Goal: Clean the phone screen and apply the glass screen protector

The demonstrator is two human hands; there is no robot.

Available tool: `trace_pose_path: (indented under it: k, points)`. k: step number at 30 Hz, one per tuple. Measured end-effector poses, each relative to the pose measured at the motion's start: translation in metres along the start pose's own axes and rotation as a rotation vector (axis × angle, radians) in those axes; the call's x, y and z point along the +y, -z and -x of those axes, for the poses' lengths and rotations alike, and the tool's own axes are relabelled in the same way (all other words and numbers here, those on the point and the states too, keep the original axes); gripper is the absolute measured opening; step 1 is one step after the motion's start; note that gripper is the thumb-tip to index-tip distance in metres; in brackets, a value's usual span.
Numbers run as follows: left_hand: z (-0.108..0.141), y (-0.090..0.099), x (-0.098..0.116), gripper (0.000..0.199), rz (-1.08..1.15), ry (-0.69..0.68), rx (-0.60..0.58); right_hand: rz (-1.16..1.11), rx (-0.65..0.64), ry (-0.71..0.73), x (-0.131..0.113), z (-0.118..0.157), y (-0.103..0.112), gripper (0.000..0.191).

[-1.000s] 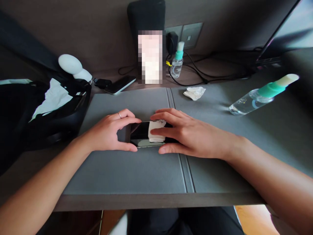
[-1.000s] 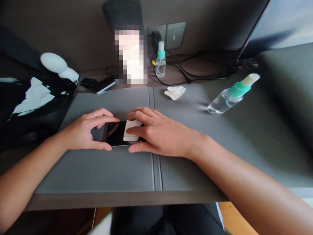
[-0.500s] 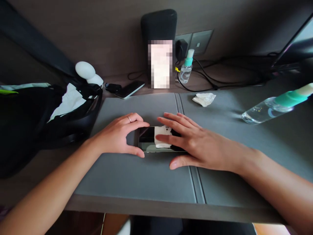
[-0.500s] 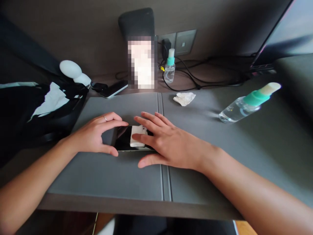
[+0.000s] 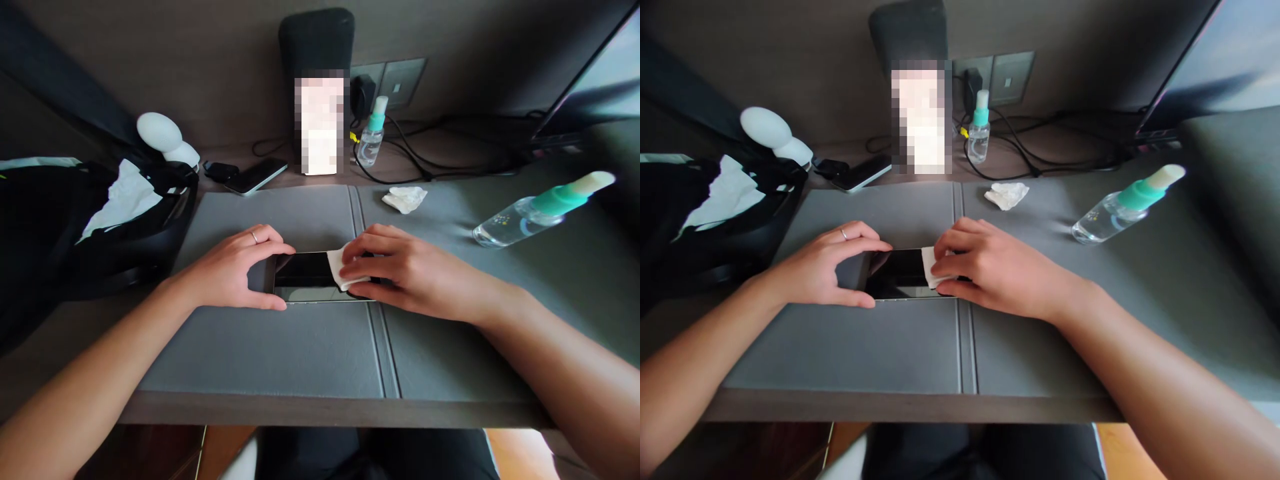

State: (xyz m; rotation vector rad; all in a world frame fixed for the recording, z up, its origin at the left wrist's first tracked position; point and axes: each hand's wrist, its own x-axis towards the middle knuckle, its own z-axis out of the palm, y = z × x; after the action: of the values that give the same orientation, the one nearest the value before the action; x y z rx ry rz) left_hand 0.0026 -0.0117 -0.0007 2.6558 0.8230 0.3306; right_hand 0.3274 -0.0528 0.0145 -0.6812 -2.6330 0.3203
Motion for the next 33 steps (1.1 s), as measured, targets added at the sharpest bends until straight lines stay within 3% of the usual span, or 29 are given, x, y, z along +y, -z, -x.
trace_pose_path:
  k: [4, 10, 13, 21, 27, 33]
  points:
    - [0.0, -0.001, 0.0, 0.062, 0.015, -0.006, 0.001, 0.028, -0.006, -0.053, 0.004, 0.0, 0.003, 0.022]
    - [0.002, -0.004, -0.001, 0.063, 0.0, 0.002, 0.011, 0.254, 0.183, -0.277, 0.023, 0.011, 0.015, 0.025]
    - [0.002, -0.003, 0.0, 0.063, -0.002, 0.008, -0.006, 0.292, 0.144, -0.349, 0.027, 0.015, 0.016, 0.03]
    - [-0.001, 0.004, 0.001, 0.078, -0.025, 0.031, -0.043, 0.203, 0.239, -0.282, 0.013, 0.008, 0.013, 0.034]
    - [-0.002, 0.005, -0.001, 0.066, 0.074, 0.079, -0.053, 0.083, 0.17, -0.182, 0.012, 0.003, 0.008, 0.024]
    - [-0.003, 0.001, -0.006, 0.063, 0.112, 0.07, -0.004, 0.032, 0.124, -0.177, -0.007, -0.039, -0.009, 0.024]
